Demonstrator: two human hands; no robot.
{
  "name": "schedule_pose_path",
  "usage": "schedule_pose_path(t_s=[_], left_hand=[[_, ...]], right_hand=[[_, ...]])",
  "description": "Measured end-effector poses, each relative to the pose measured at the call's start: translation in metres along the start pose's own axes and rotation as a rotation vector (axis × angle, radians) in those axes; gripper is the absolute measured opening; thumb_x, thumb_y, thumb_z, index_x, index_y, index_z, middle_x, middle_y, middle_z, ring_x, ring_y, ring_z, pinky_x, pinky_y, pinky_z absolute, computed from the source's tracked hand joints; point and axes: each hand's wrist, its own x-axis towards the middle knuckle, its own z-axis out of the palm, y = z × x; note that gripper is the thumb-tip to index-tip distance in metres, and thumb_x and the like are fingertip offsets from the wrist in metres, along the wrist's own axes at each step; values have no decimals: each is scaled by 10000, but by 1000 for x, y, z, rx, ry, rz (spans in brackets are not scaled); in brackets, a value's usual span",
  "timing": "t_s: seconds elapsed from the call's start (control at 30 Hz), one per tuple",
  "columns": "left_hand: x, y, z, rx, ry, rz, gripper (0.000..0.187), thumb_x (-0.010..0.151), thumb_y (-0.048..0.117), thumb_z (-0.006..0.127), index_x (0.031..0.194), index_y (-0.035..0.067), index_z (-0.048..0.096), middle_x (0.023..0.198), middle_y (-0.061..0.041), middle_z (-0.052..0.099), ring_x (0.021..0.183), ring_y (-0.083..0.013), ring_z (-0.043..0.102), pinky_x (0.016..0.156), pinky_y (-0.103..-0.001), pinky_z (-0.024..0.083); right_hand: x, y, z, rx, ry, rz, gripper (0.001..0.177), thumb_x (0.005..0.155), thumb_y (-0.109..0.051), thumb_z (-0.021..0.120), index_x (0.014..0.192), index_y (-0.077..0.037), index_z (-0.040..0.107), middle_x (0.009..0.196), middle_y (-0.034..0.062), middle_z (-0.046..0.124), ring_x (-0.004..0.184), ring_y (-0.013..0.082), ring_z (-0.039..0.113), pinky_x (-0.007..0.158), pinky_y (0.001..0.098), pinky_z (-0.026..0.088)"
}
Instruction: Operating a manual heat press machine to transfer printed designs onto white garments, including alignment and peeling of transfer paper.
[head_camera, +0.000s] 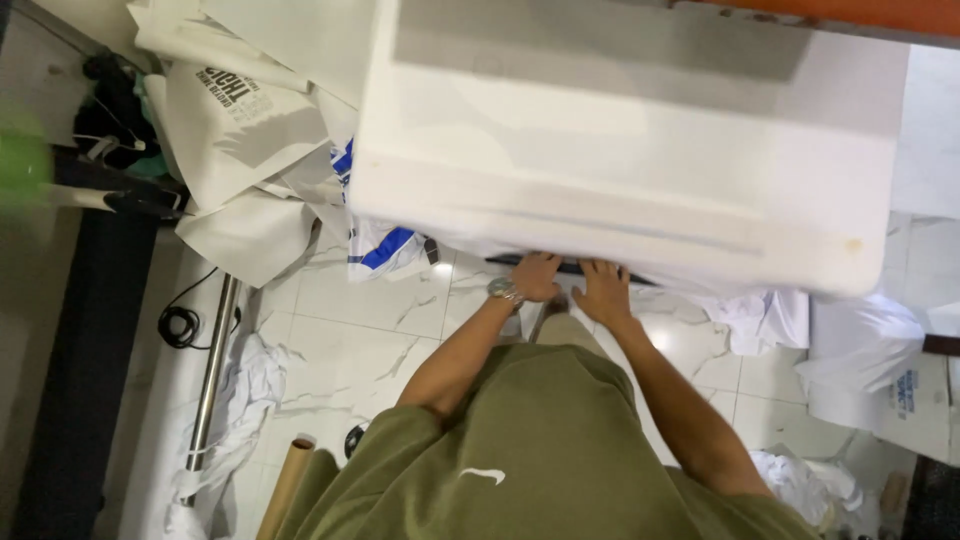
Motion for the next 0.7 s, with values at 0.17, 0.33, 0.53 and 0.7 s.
schedule_pose_path(t_s=[0.17,0.33,0.53,0.7], left_hand=[[-68,-49,-47,-761,560,-136,301,953,205,586,1143,25,736,1106,-254,727,1114,-489,660,992,-526,465],[-139,-178,-76,-165,1096,-610,415,914,235,769,1280,93,634,1225,-164,667,1161,-385,616,984,-522,432],[-185,-277,-1,-234,1015,-884,388,912,376,747,1169,92,689,1076,-119,716,1015,-334,702,855,-488,532],[-219,-300,42,-527,1233,-998,328,766,280,871,1050,202,727,952,-22,739,955,-265,737,827,-392,575]], right_hand=[[-69,-7,42,-5,-53,21,614,937,-372,617,1522,-228,499,1538,61,496,1443,282,424,1184,596,267],[-144,-35,55,69,-72,46,496,978,-336,580,1463,-238,559,1466,50,570,1396,268,479,1161,578,288],[-221,-55,76,138,-101,97,489,960,-349,609,1427,-205,593,1456,70,592,1398,284,482,1176,595,269],[-266,-68,97,170,-132,96,477,990,-349,570,1446,-212,582,1454,59,591,1386,272,485,1190,600,256]])
